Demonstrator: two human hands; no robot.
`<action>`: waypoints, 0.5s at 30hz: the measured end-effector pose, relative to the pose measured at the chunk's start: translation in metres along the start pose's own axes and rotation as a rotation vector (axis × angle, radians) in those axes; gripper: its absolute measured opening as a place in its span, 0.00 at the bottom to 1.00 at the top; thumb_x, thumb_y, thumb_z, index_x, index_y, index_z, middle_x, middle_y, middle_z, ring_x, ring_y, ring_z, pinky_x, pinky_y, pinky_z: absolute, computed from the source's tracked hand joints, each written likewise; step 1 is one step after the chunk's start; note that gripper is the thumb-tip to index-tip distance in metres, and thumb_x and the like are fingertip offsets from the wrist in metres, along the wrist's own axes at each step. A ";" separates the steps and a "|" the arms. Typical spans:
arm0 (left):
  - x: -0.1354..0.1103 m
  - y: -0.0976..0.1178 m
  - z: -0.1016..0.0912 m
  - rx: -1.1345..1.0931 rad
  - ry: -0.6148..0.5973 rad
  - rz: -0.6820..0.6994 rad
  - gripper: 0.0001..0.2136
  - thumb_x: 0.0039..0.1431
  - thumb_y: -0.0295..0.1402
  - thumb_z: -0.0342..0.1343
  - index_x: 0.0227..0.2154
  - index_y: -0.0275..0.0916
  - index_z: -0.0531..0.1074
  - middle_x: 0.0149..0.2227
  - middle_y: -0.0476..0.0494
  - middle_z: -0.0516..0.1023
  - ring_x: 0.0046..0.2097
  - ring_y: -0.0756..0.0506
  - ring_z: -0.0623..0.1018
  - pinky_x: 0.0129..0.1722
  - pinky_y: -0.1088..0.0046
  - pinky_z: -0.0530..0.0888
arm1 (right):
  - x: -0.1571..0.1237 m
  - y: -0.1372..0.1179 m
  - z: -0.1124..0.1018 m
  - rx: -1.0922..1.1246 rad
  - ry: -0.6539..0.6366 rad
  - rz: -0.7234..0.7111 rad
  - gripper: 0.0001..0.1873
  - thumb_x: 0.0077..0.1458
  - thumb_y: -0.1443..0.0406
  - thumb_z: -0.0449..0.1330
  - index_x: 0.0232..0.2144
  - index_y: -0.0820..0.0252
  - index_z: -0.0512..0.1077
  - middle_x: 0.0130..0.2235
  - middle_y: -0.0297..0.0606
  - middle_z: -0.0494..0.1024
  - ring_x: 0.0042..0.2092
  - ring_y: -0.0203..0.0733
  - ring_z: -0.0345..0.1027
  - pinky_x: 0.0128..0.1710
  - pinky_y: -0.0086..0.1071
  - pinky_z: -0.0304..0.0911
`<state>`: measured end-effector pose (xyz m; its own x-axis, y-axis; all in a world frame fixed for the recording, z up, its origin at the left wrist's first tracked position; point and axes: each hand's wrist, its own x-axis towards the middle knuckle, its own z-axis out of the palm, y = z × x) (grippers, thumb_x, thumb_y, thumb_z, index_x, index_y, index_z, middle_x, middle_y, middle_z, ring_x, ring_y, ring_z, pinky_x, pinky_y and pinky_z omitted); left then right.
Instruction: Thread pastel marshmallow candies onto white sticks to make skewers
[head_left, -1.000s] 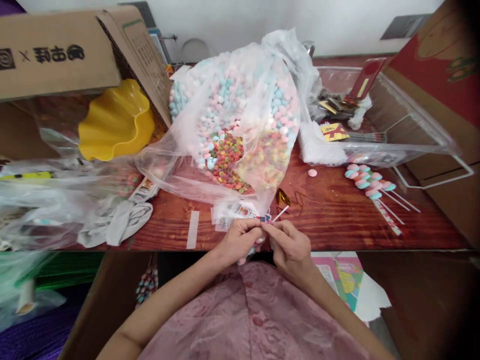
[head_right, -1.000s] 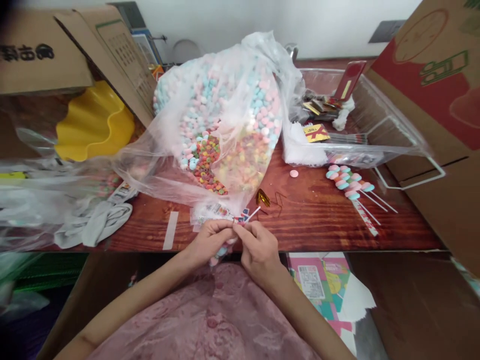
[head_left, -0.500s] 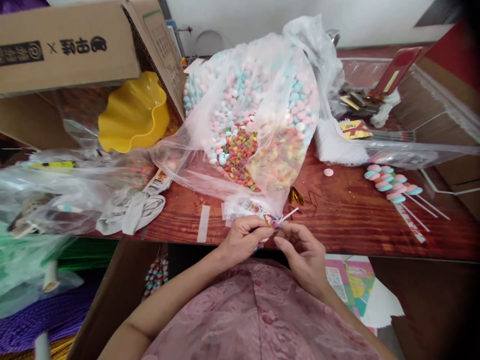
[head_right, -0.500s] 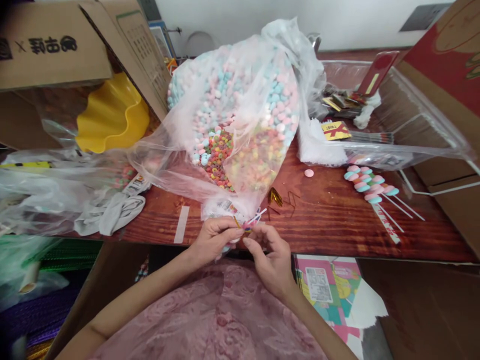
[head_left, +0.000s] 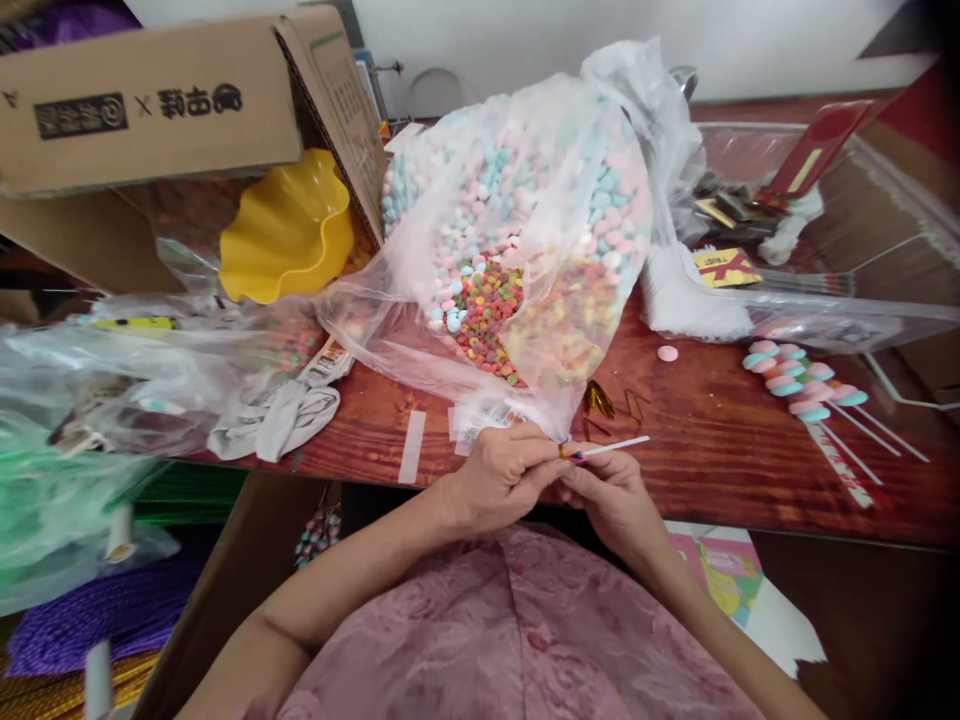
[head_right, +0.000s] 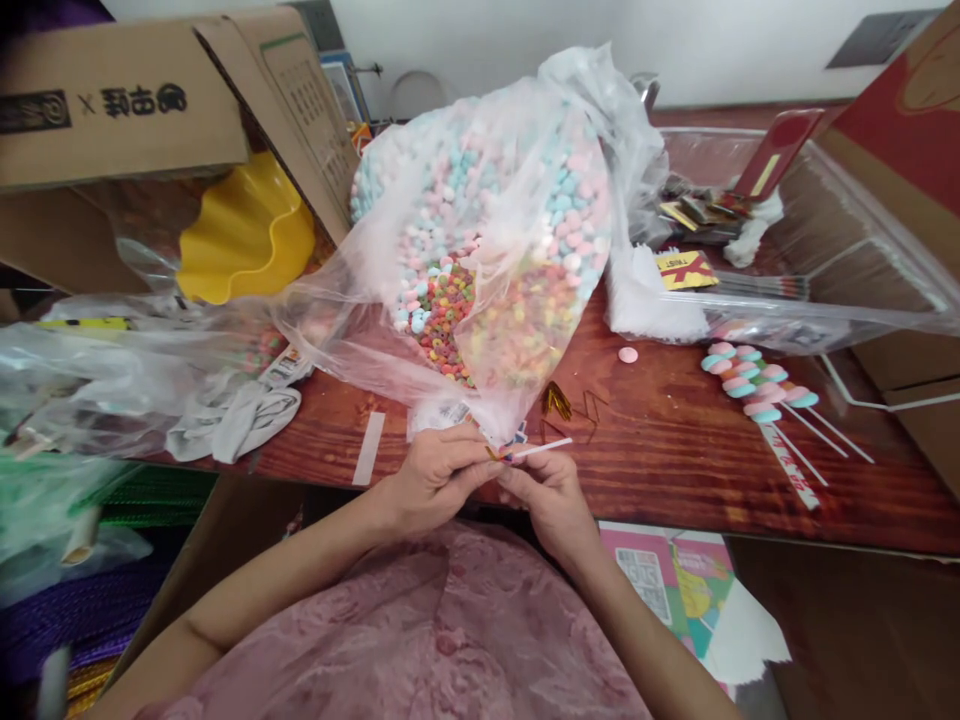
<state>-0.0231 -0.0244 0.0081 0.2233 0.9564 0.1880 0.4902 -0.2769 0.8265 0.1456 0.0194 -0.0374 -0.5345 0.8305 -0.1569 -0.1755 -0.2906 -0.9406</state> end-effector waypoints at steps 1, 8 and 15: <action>0.001 0.001 -0.001 0.018 -0.005 0.012 0.18 0.69 0.35 0.45 0.31 0.37 0.78 0.31 0.40 0.77 0.36 0.46 0.74 0.39 0.71 0.69 | 0.003 0.000 -0.001 -0.006 -0.023 -0.002 0.17 0.47 0.53 0.70 0.24 0.61 0.73 0.19 0.29 0.66 0.20 0.30 0.55 0.20 0.26 0.53; 0.008 0.005 -0.018 -0.101 -0.119 -0.158 0.17 0.62 0.36 0.52 0.19 0.38 0.71 0.23 0.47 0.69 0.28 0.50 0.68 0.33 0.74 0.68 | 0.015 -0.018 -0.014 -0.323 -0.211 -0.245 0.09 0.54 0.63 0.65 0.24 0.60 0.73 0.23 0.33 0.70 0.25 0.34 0.61 0.25 0.28 0.56; 0.005 -0.004 -0.028 -0.802 -0.600 -0.740 0.07 0.40 0.35 0.67 0.20 0.38 0.77 0.18 0.49 0.73 0.17 0.52 0.69 0.14 0.78 0.66 | 0.000 -0.056 -0.014 -1.160 -0.597 -1.298 0.15 0.64 0.71 0.49 0.44 0.61 0.75 0.31 0.41 0.77 0.32 0.40 0.68 0.34 0.36 0.65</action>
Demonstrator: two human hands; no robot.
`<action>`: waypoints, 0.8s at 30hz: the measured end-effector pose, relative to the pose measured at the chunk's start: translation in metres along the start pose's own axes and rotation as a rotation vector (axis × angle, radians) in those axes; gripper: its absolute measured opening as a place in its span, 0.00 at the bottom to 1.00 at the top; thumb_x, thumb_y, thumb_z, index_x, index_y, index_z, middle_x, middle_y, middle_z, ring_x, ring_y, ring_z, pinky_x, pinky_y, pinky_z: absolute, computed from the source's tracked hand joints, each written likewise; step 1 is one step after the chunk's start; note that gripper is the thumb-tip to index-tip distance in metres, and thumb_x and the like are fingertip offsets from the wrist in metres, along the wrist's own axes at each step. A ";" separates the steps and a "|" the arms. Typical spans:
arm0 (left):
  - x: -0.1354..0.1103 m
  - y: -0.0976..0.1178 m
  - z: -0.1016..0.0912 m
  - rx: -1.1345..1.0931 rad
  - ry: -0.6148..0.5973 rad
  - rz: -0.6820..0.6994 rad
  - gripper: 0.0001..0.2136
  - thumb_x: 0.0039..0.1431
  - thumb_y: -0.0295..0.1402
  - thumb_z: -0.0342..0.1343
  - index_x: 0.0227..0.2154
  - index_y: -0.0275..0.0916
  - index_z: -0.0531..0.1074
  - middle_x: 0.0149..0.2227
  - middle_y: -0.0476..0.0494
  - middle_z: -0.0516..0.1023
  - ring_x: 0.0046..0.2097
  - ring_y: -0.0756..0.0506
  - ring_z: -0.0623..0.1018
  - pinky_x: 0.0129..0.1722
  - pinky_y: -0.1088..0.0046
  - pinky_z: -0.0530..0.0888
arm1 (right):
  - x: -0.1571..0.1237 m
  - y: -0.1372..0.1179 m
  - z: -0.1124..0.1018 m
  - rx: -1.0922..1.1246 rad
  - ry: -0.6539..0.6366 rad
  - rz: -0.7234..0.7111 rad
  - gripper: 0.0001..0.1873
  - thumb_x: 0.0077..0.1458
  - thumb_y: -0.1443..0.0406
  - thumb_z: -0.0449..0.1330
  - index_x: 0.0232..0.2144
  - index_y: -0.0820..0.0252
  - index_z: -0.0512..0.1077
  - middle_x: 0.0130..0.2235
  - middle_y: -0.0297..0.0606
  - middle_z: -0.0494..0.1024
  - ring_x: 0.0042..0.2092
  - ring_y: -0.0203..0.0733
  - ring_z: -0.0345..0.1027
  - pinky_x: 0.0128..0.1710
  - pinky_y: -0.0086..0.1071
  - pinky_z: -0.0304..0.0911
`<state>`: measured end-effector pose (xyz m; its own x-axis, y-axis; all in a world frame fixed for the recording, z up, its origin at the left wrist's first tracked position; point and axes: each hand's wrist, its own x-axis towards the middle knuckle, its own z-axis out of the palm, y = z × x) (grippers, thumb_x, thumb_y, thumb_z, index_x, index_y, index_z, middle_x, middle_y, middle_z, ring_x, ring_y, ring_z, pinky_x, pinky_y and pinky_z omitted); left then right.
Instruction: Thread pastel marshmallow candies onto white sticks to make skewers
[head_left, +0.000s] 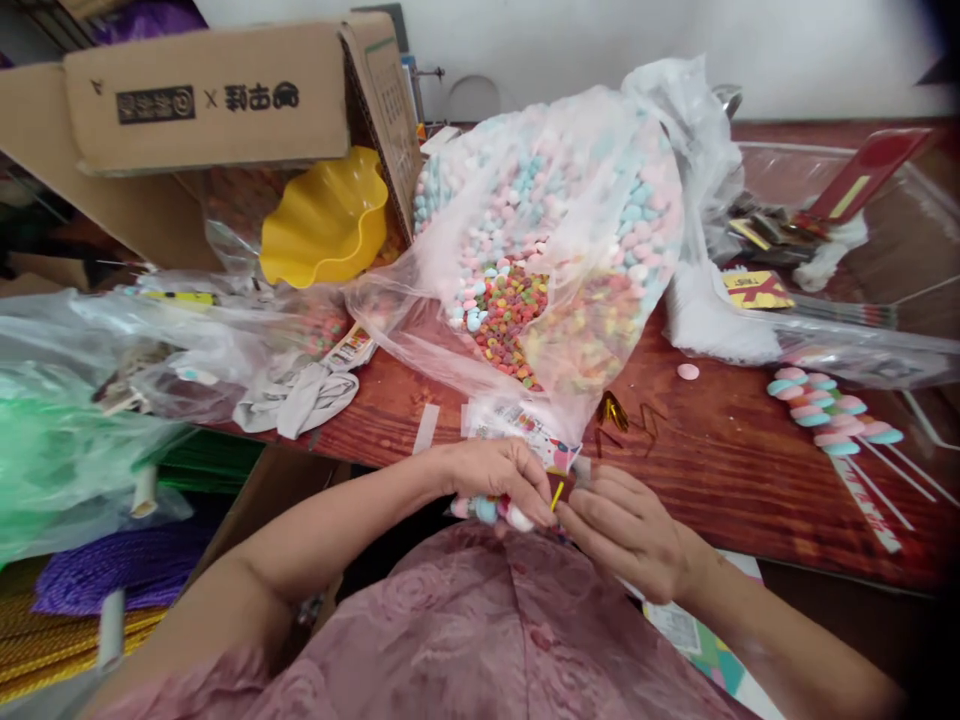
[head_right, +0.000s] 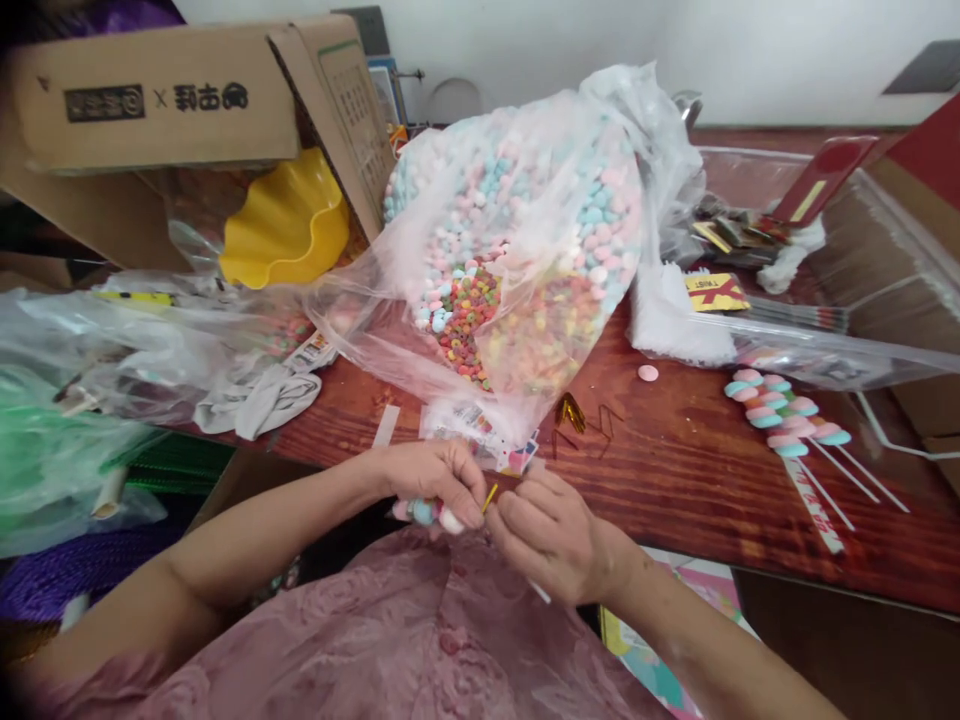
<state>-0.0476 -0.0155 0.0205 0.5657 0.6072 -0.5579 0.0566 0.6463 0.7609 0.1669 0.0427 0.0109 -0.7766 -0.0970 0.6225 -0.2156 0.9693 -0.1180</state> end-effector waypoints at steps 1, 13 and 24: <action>0.001 -0.002 0.000 -0.026 -0.060 -0.036 0.07 0.38 0.35 0.68 0.19 0.38 0.77 0.18 0.49 0.73 0.17 0.52 0.69 0.14 0.78 0.67 | 0.001 -0.002 -0.002 -0.022 -0.049 -0.056 0.15 0.64 0.71 0.49 0.44 0.62 0.75 0.31 0.41 0.77 0.32 0.40 0.69 0.34 0.37 0.66; 0.008 0.000 0.000 -0.032 -0.301 -0.144 0.15 0.28 0.40 0.77 0.16 0.40 0.77 0.16 0.46 0.74 0.16 0.48 0.69 0.10 0.73 0.68 | 0.014 -0.008 -0.002 0.121 -0.052 -0.158 0.16 0.61 0.73 0.53 0.49 0.67 0.73 0.30 0.38 0.76 0.33 0.41 0.70 0.30 0.38 0.65; -0.004 -0.019 0.002 0.046 0.447 0.309 0.09 0.48 0.42 0.69 0.30 0.44 0.80 0.23 0.46 0.76 0.21 0.47 0.73 0.15 0.72 0.70 | 0.024 -0.011 -0.009 -0.163 -0.211 -0.062 0.12 0.64 0.71 0.51 0.34 0.59 0.73 0.32 0.38 0.76 0.32 0.39 0.66 0.32 0.36 0.59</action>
<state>-0.0489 -0.0313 0.0093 0.1576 0.9093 -0.3852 -0.0155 0.3923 0.9197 0.1558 0.0321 0.0338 -0.8748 -0.1859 0.4473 -0.1819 0.9819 0.0524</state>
